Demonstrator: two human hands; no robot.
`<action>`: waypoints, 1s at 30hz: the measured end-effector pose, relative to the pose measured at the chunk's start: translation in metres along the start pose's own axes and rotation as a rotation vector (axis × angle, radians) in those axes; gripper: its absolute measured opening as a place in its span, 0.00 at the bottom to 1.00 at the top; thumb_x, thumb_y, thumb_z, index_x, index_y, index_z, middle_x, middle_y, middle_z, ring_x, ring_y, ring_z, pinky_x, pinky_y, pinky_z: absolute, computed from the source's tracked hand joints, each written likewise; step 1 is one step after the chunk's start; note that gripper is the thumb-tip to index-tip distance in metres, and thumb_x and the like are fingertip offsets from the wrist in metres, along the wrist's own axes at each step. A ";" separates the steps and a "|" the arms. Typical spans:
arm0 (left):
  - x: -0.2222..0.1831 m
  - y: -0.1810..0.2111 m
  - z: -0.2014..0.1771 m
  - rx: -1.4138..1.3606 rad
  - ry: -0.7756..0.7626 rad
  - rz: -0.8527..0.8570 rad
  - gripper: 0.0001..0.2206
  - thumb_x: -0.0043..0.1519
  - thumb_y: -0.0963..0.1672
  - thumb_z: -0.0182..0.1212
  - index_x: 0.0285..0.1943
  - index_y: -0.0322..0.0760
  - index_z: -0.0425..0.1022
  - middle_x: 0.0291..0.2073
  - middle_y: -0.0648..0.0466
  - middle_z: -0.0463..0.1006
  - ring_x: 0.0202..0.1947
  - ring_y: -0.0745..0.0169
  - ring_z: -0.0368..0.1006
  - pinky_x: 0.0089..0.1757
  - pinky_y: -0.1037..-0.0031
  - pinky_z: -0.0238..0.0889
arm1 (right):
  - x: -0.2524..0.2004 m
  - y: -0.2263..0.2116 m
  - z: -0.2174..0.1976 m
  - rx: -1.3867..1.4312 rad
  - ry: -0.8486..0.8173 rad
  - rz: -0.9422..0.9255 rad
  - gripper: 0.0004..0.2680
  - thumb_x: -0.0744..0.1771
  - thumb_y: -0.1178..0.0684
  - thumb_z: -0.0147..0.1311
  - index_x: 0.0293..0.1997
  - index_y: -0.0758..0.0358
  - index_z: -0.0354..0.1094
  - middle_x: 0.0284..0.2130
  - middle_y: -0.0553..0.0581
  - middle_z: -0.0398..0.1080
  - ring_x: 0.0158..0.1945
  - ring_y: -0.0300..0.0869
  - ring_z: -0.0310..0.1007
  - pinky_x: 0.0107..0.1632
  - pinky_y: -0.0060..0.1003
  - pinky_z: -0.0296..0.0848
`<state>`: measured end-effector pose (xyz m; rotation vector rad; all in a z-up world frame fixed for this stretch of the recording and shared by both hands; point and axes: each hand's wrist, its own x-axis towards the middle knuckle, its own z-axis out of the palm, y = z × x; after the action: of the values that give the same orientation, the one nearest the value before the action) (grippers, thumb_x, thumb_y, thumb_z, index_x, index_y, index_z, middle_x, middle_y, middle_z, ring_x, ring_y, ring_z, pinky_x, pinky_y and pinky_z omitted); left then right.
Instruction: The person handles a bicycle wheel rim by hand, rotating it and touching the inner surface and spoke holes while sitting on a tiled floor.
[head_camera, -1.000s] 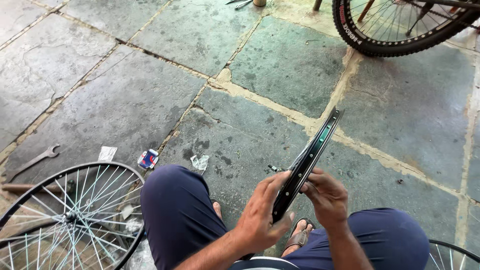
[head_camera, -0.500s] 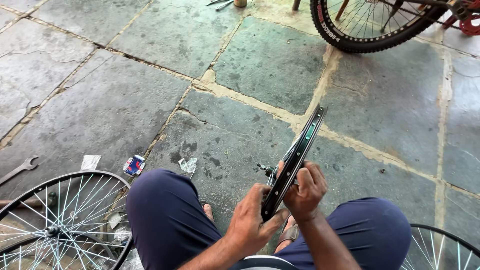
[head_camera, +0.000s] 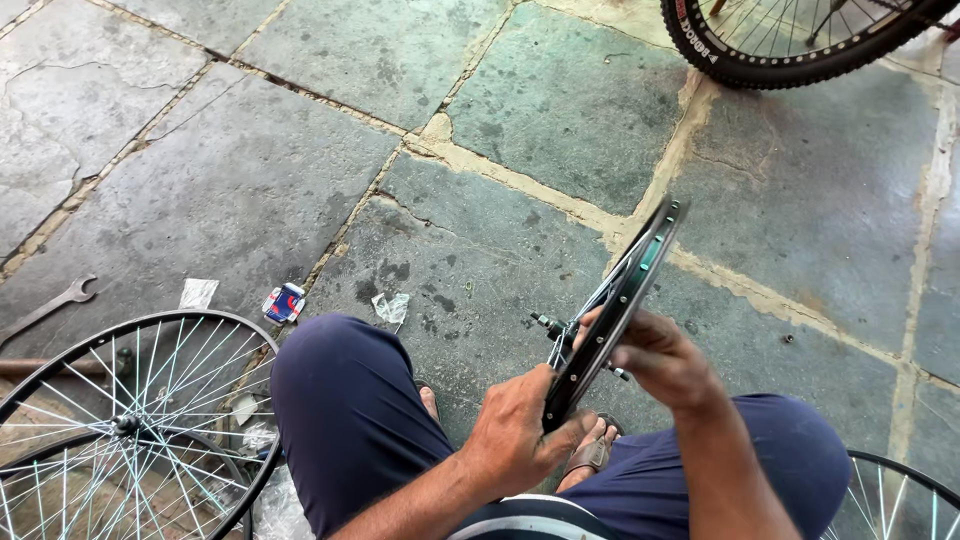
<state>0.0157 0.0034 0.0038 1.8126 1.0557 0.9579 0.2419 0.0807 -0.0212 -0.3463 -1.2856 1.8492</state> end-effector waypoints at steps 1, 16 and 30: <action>0.000 -0.001 -0.001 -0.007 -0.013 -0.019 0.16 0.62 0.49 0.67 0.40 0.33 0.67 0.27 0.44 0.72 0.28 0.43 0.73 0.31 0.57 0.63 | 0.000 0.007 0.015 -0.441 0.237 -0.087 0.13 0.66 0.53 0.65 0.54 0.64 0.70 0.45 0.61 0.78 0.49 0.43 0.80 0.51 0.39 0.81; 0.000 -0.002 -0.001 0.044 0.018 -0.030 0.17 0.61 0.50 0.68 0.37 0.34 0.69 0.27 0.46 0.73 0.28 0.42 0.73 0.32 0.56 0.63 | 0.017 0.057 0.030 -1.145 0.707 -0.284 0.10 0.66 0.58 0.66 0.52 0.65 0.76 0.36 0.54 0.77 0.36 0.37 0.74 0.39 0.38 0.73; 0.002 -0.002 -0.001 0.025 0.036 -0.078 0.19 0.61 0.51 0.68 0.34 0.34 0.66 0.25 0.46 0.71 0.26 0.44 0.72 0.30 0.59 0.62 | 0.020 0.034 0.055 -1.566 0.881 -0.610 0.10 0.64 0.58 0.69 0.31 0.59 0.65 0.34 0.54 0.78 0.38 0.44 0.80 0.50 0.40 0.76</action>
<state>0.0153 0.0059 0.0028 1.7666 1.1567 0.9369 0.1790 0.0563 -0.0220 -1.2026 -1.5980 -0.1795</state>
